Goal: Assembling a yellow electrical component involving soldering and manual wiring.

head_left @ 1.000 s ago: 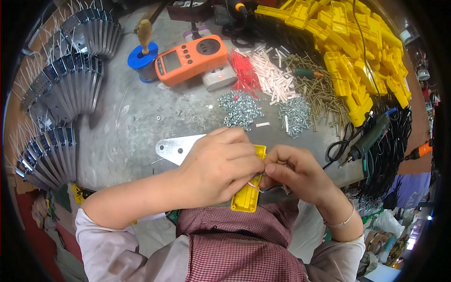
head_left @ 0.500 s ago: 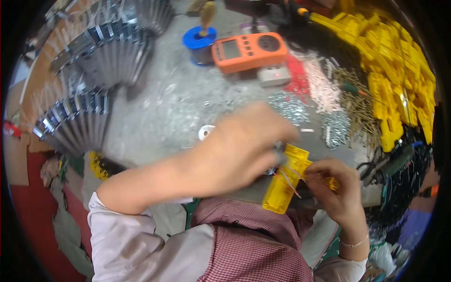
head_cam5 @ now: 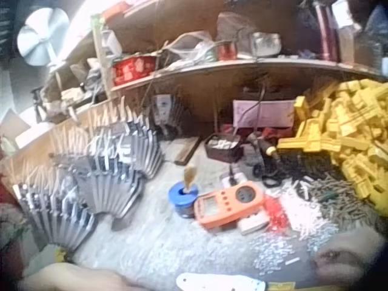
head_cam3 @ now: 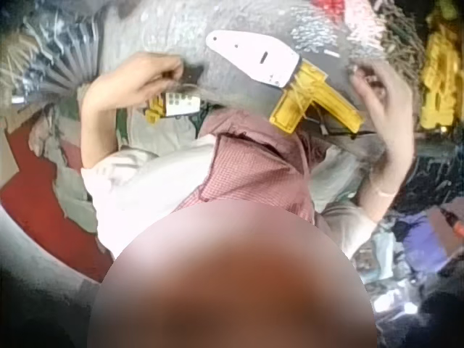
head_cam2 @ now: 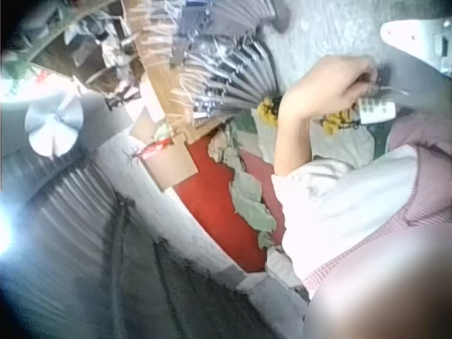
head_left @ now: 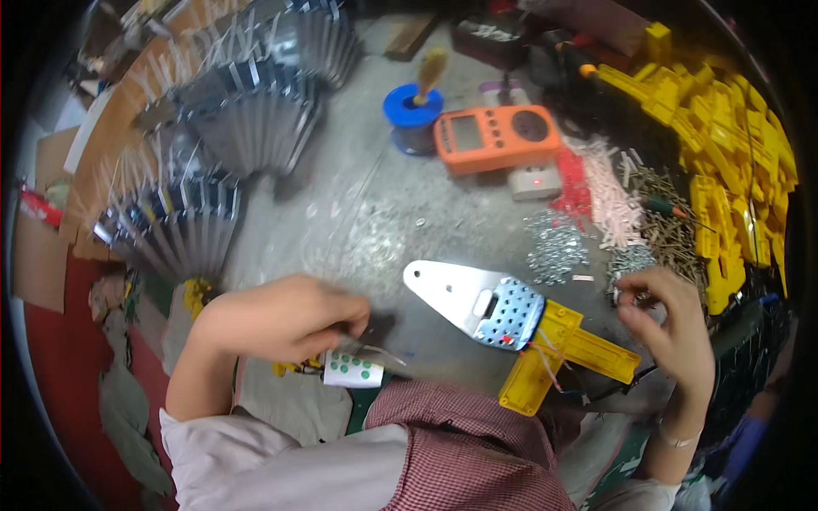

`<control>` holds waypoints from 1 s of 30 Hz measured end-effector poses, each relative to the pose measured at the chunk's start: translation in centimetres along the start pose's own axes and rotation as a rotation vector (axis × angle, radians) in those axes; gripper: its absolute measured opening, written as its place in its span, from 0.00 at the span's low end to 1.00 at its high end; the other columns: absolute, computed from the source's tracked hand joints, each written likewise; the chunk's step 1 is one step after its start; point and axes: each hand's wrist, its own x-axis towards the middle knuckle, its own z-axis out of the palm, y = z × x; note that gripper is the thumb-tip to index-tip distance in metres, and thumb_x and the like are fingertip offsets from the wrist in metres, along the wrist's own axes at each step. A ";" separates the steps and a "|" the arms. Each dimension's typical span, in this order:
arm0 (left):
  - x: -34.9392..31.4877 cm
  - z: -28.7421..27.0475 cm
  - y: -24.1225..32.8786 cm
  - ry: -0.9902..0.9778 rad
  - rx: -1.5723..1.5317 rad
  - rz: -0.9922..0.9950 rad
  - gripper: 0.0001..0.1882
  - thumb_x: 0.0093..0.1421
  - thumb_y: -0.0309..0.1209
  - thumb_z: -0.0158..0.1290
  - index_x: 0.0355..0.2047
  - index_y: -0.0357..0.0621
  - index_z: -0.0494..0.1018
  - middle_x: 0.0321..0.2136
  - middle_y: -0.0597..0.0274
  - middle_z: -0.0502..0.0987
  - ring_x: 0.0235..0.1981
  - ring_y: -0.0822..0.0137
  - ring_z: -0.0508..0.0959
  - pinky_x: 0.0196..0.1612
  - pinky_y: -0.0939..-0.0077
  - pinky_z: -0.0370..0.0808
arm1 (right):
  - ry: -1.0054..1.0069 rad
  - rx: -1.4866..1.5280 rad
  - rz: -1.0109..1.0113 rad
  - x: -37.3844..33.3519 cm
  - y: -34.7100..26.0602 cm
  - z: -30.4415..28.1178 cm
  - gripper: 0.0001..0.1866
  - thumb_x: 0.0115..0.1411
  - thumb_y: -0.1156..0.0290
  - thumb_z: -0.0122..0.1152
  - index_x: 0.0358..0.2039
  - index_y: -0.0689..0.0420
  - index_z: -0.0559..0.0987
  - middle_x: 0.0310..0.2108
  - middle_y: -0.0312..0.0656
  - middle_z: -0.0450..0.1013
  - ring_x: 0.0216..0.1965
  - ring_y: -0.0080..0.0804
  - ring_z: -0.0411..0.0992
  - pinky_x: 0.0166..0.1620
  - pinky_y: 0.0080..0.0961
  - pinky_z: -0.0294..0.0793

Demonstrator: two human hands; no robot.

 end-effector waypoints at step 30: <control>10.3 4.0 8.9 0.672 0.203 0.527 0.17 0.39 0.18 0.56 0.31 0.47 0.80 0.25 0.63 0.68 0.27 0.63 0.69 0.27 0.71 0.67 | 0.726 0.588 0.069 -4.7 -3.9 -3.4 0.16 0.59 0.60 0.50 0.34 0.62 0.70 0.22 0.36 0.64 0.12 0.14 0.55 0.16 0.10 0.52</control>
